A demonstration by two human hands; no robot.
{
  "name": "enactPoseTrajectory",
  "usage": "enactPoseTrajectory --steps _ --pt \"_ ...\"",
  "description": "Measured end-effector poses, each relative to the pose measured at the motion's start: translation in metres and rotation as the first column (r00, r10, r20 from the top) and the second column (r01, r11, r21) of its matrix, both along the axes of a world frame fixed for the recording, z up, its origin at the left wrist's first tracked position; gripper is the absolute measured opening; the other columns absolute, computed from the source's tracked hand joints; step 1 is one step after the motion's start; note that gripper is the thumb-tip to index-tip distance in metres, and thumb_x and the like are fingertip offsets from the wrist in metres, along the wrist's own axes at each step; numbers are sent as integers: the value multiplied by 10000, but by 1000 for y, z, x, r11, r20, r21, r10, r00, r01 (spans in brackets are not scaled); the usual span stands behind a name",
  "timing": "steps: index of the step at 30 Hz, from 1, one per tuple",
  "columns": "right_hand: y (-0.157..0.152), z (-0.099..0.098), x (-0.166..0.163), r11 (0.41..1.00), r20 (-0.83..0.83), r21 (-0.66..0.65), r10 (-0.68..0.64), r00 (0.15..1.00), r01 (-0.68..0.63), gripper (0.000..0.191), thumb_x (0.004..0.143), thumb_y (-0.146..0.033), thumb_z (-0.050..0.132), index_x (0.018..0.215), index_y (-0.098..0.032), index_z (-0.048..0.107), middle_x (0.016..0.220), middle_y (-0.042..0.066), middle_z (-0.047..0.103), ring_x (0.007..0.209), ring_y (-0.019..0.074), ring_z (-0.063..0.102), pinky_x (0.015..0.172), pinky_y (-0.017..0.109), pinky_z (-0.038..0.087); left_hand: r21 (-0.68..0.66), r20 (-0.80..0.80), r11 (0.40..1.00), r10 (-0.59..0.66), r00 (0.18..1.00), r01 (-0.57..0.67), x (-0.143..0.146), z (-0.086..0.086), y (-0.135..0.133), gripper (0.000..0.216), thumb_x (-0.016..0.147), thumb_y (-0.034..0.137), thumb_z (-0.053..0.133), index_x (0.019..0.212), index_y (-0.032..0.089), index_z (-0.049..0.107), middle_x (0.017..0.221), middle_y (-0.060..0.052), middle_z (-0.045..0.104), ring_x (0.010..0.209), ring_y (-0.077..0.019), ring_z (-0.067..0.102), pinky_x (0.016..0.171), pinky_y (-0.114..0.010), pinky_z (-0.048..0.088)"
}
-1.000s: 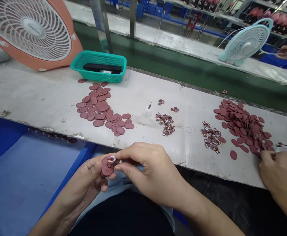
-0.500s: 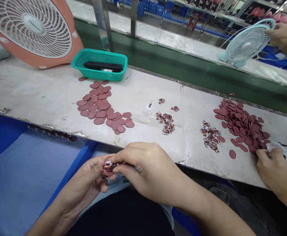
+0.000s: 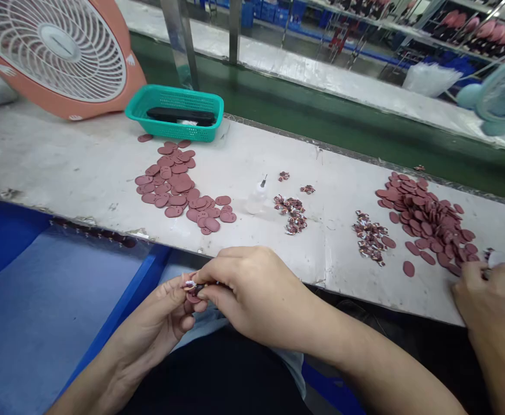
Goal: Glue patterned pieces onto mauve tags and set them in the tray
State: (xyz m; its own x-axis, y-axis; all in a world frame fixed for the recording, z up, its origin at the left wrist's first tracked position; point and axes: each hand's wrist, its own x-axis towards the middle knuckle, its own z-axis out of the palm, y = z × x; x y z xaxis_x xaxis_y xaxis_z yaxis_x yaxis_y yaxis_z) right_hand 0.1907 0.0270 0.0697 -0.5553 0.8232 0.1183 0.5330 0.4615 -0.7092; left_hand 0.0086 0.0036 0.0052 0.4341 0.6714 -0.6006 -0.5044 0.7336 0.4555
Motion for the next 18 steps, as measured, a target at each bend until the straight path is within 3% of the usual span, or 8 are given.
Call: enactPoseTrajectory --steps 10,18 --pt "3 -5 -1 999 40 -49 -2 999 4 108 848 -77 688 914 -141 744 812 10 727 717 96 663 660 176 468 -80 31 996 33 999 -30 4 -4 1 274 564 262 949 734 129 781 620 -16 706 565 -86 664 454 -105 545" --pt "2 -9 -3 999 60 -46 3 998 0 104 838 -78 695 906 -137 748 794 11 717 707 100 654 659 188 464 -89 53 994 68 996 -63 4 -7 -1 130 684 181 881 714 114 773 606 -26 712 561 -89 677 464 -106 558"
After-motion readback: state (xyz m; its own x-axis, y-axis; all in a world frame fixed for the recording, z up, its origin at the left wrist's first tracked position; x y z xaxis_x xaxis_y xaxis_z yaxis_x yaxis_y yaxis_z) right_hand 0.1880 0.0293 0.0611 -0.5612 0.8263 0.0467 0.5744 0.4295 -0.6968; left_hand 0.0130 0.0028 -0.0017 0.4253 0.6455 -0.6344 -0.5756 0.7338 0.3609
